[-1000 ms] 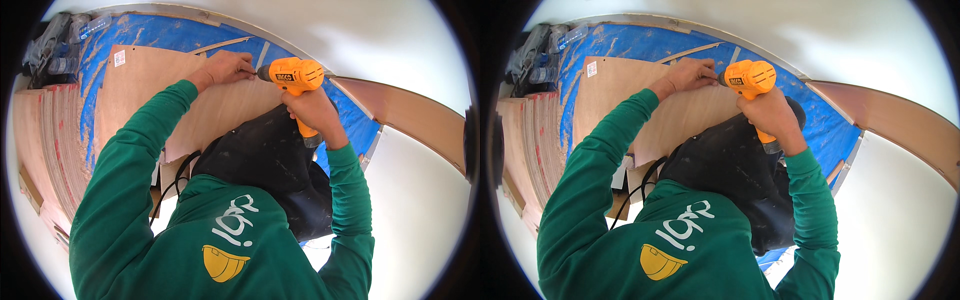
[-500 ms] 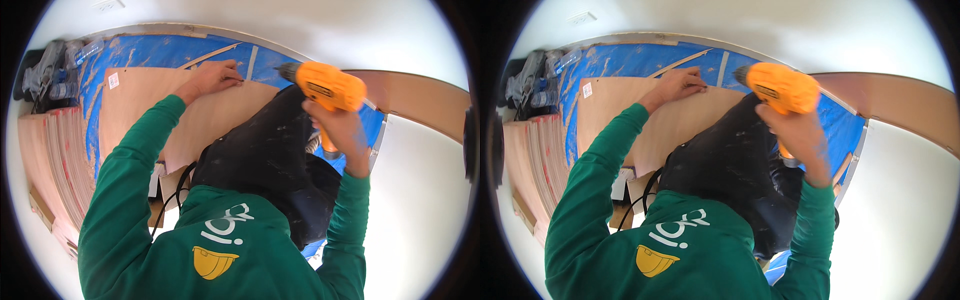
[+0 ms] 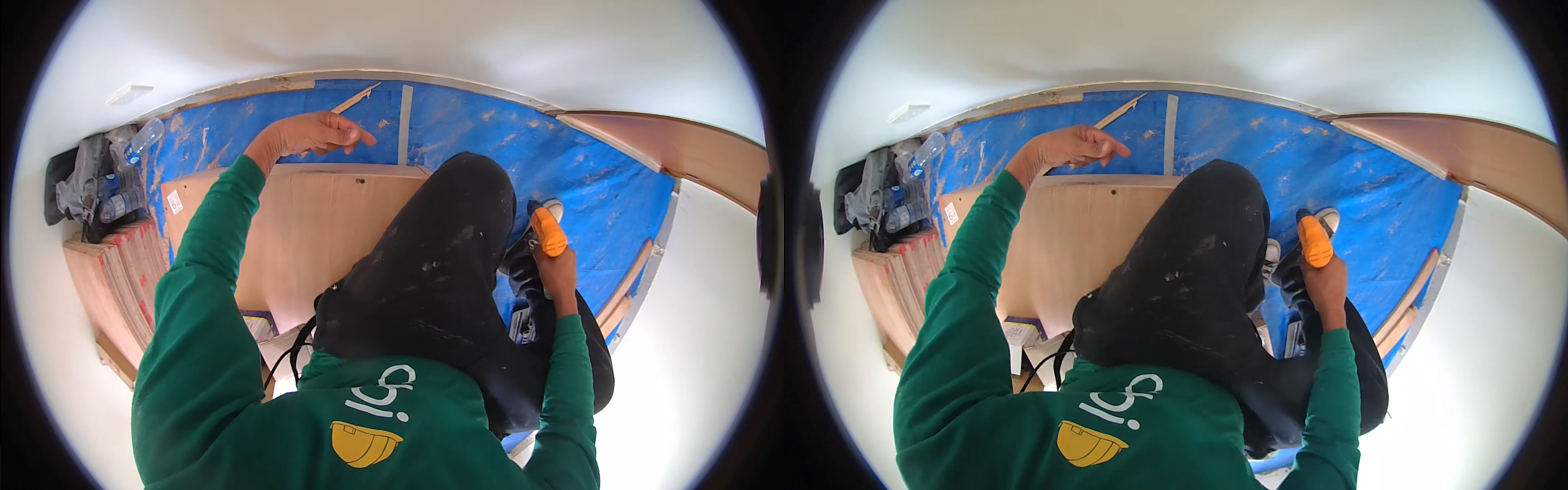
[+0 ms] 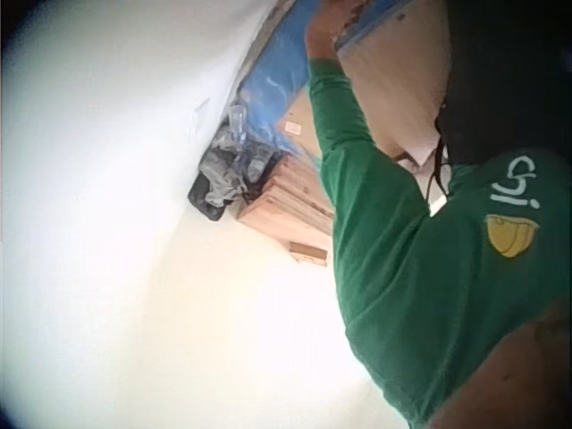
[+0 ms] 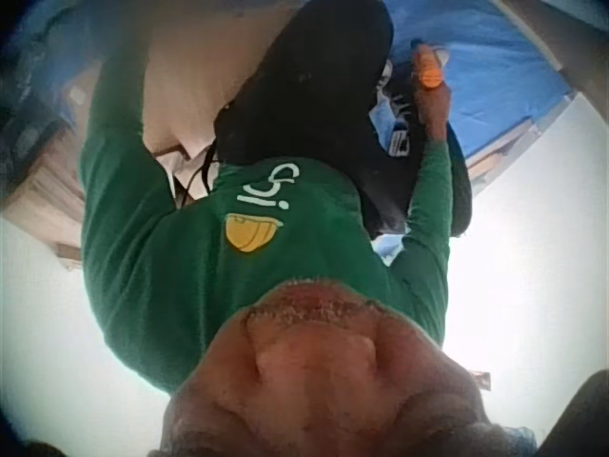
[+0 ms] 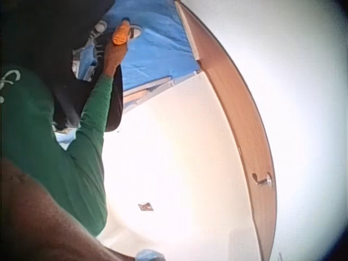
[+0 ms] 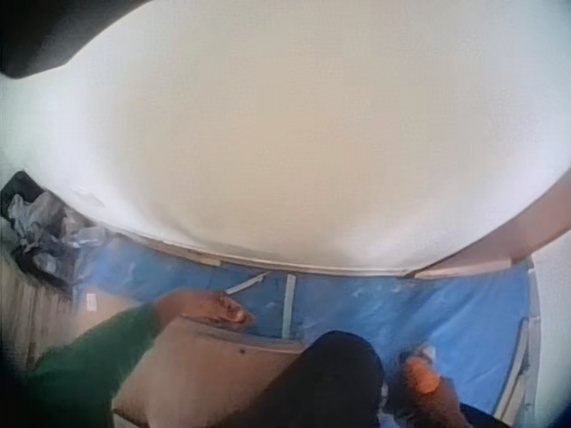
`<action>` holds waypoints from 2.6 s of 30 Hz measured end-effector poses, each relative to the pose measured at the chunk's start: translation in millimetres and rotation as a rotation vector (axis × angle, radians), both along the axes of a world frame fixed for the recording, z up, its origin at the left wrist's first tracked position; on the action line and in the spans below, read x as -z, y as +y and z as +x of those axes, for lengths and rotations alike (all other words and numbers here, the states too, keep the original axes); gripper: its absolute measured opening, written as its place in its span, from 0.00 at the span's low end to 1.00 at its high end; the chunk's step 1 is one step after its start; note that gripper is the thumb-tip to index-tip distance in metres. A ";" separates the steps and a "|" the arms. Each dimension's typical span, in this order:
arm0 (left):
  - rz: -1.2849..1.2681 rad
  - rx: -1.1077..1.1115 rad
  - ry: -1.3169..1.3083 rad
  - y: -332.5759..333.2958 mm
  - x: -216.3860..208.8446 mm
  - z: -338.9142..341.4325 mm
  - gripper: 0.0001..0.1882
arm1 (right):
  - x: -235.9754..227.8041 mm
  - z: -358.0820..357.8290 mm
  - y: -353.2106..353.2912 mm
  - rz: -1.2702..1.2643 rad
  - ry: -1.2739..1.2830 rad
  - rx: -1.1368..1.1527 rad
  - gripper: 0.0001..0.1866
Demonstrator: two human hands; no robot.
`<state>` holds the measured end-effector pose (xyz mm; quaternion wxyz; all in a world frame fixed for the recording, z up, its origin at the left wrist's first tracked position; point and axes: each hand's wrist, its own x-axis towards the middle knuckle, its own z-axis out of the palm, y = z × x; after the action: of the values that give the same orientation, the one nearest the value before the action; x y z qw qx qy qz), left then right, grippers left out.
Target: The person assembles a wooden cabinet by driving screws into pre-drilled holes using a cordless drill. They then measure and mark a wooden plank with a tape measure and pencil, and cut the plank with a hand saw.
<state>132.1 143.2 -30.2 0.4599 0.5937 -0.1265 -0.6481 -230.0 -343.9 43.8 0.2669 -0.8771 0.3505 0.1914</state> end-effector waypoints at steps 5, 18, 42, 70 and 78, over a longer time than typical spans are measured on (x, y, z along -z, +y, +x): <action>0.003 -0.004 -0.154 -21.6 20.5 -8.8 0.32 | 47.9 4.2 1.2 -0.069 -0.051 -0.194 0.18; 0.194 0.540 -0.480 -154.3 125.7 -33.4 0.44 | 129.1 20.9 32.4 -0.170 0.114 -0.405 0.32; 0.275 0.645 -0.411 -170.6 125.2 -67.7 0.40 | 148.5 91.2 87.2 1.124 -0.187 -0.271 0.26; 0.253 0.371 -0.188 -143.3 121.4 -58.8 0.32 | 143.2 153.5 117.1 1.344 0.012 0.149 0.20; 0.310 0.475 -0.481 -115.3 111.4 -38.7 0.15 | 181.5 254.4 141.5 1.071 0.026 -0.419 0.32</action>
<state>93.4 27.8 -141.5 0.1584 0.7458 -0.2653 -0.5902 24.3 -202.4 -137.7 0.6260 -0.6678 0.0268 0.4018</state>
